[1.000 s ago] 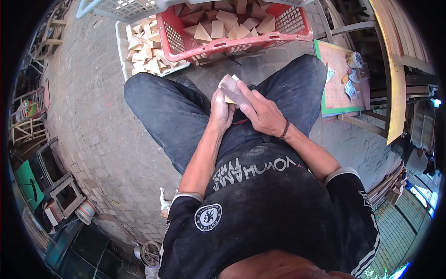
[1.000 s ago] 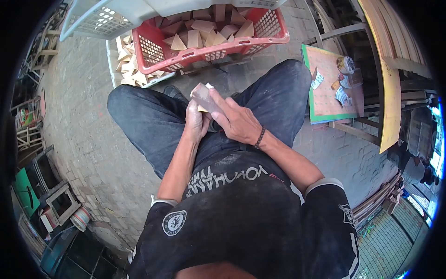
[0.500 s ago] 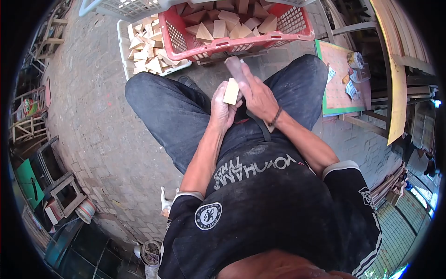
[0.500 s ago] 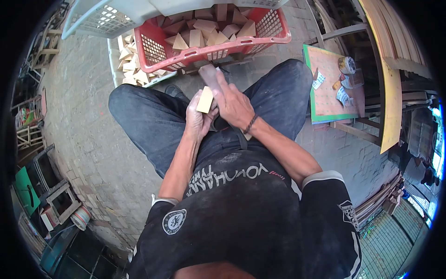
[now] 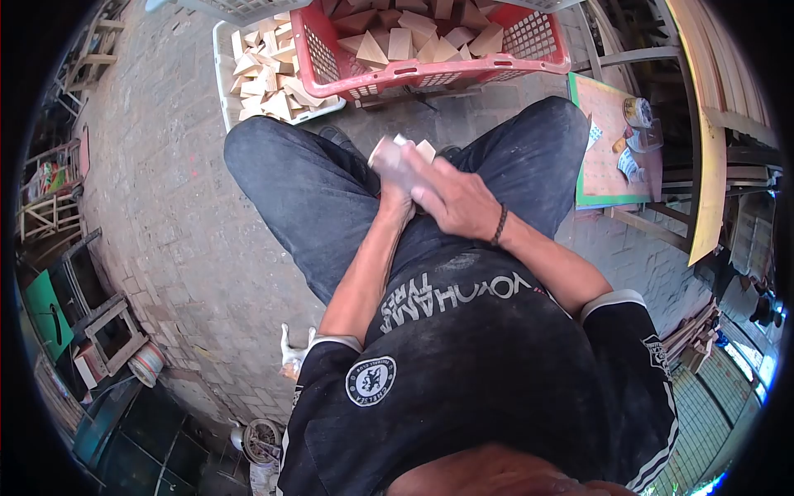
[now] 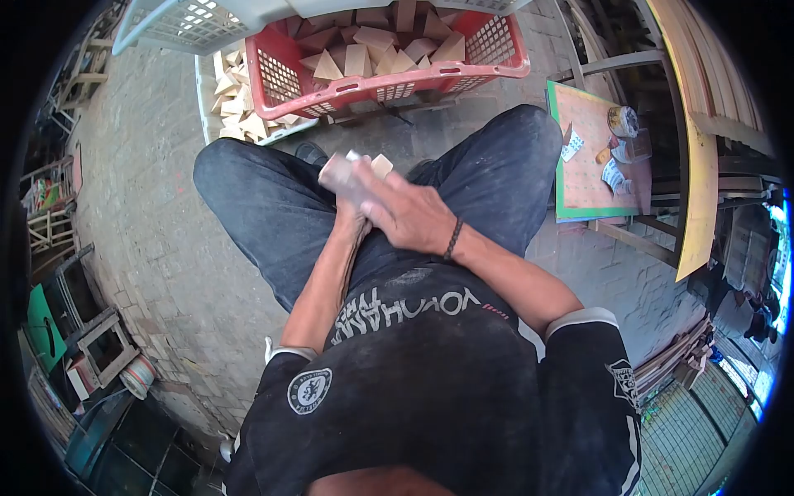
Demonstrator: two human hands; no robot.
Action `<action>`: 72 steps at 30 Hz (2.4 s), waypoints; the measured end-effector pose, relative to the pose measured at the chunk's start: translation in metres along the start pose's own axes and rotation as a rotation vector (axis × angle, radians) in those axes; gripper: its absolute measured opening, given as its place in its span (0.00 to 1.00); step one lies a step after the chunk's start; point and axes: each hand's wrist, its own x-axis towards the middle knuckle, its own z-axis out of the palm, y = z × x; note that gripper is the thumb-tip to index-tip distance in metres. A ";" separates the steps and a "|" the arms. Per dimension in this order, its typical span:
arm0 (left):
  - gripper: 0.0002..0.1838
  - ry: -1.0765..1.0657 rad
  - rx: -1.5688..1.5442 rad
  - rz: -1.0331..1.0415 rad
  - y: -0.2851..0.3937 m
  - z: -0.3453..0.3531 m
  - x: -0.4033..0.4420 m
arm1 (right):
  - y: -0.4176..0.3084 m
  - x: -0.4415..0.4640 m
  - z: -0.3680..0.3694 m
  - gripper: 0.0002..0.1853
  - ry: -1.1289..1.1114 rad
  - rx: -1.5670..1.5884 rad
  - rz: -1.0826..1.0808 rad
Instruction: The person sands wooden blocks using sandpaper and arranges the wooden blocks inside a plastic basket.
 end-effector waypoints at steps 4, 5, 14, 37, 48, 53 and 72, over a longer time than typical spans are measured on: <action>0.12 -0.055 -0.028 0.034 0.005 -0.001 0.002 | 0.041 0.018 0.019 0.33 0.170 0.020 0.107; 0.12 -0.012 -0.044 0.026 0.002 0.000 0.002 | 0.044 0.019 0.020 0.33 0.189 0.009 0.164; 0.13 -0.197 -0.314 -0.131 0.005 -0.015 0.008 | 0.036 0.018 0.016 0.34 0.210 -0.026 0.148; 0.23 -0.240 -0.254 -0.062 0.037 0.024 -0.001 | 0.024 -0.006 -0.018 0.30 0.345 0.275 0.069; 0.18 -0.407 0.165 -0.207 0.037 0.015 -0.003 | 0.047 0.004 -0.016 0.30 0.284 0.401 0.078; 0.23 -0.378 0.343 -0.171 0.037 0.021 -0.007 | 0.041 -0.006 -0.014 0.30 0.166 0.306 0.130; 0.16 -0.341 0.631 0.174 0.021 0.016 -0.008 | 0.058 0.006 -0.018 0.31 0.154 0.218 0.222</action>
